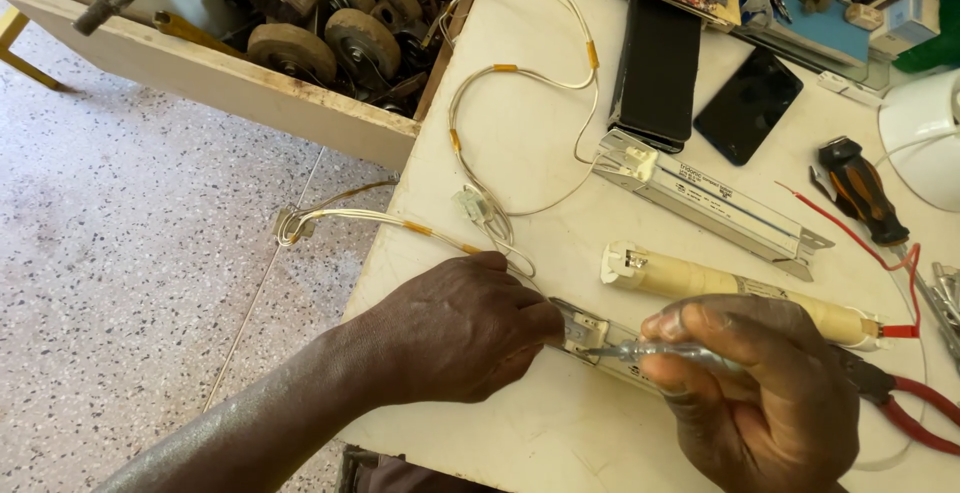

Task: Repairing electronic components by tightening terminals with a screwdriver and adjusting wires on a workbench.

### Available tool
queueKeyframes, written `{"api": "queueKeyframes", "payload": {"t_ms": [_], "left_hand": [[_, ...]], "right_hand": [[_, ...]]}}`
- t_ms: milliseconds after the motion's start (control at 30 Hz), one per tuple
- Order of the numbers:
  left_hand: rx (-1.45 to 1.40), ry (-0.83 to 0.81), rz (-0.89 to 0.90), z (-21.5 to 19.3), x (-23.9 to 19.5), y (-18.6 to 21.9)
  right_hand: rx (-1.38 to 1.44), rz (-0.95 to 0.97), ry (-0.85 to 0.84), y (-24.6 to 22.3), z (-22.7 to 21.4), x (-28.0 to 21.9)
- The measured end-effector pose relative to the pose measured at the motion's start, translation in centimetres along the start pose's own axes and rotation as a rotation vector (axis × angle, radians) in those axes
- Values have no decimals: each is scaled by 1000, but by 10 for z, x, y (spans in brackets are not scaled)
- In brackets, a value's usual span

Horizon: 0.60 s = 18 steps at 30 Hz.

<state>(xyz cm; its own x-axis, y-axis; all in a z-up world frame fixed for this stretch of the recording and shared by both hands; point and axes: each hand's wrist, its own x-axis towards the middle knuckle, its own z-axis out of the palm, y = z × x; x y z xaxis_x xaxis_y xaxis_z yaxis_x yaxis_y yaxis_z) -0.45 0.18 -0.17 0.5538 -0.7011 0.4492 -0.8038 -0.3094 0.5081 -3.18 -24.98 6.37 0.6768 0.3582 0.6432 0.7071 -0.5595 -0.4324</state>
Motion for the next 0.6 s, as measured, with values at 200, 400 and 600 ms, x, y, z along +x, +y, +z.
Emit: {"api": "queueKeyframes", "payload": {"t_ms": [200, 400, 600], "left_hand": [[61, -31, -39, 11, 3, 19], [196, 25, -198, 49, 12, 63], [124, 129, -233, 77, 27, 80]], "right_hand": [[49, 9, -31, -1, -4, 2], [168, 233, -26, 0, -20, -21], [661, 281, 45, 9, -23, -32]]}}
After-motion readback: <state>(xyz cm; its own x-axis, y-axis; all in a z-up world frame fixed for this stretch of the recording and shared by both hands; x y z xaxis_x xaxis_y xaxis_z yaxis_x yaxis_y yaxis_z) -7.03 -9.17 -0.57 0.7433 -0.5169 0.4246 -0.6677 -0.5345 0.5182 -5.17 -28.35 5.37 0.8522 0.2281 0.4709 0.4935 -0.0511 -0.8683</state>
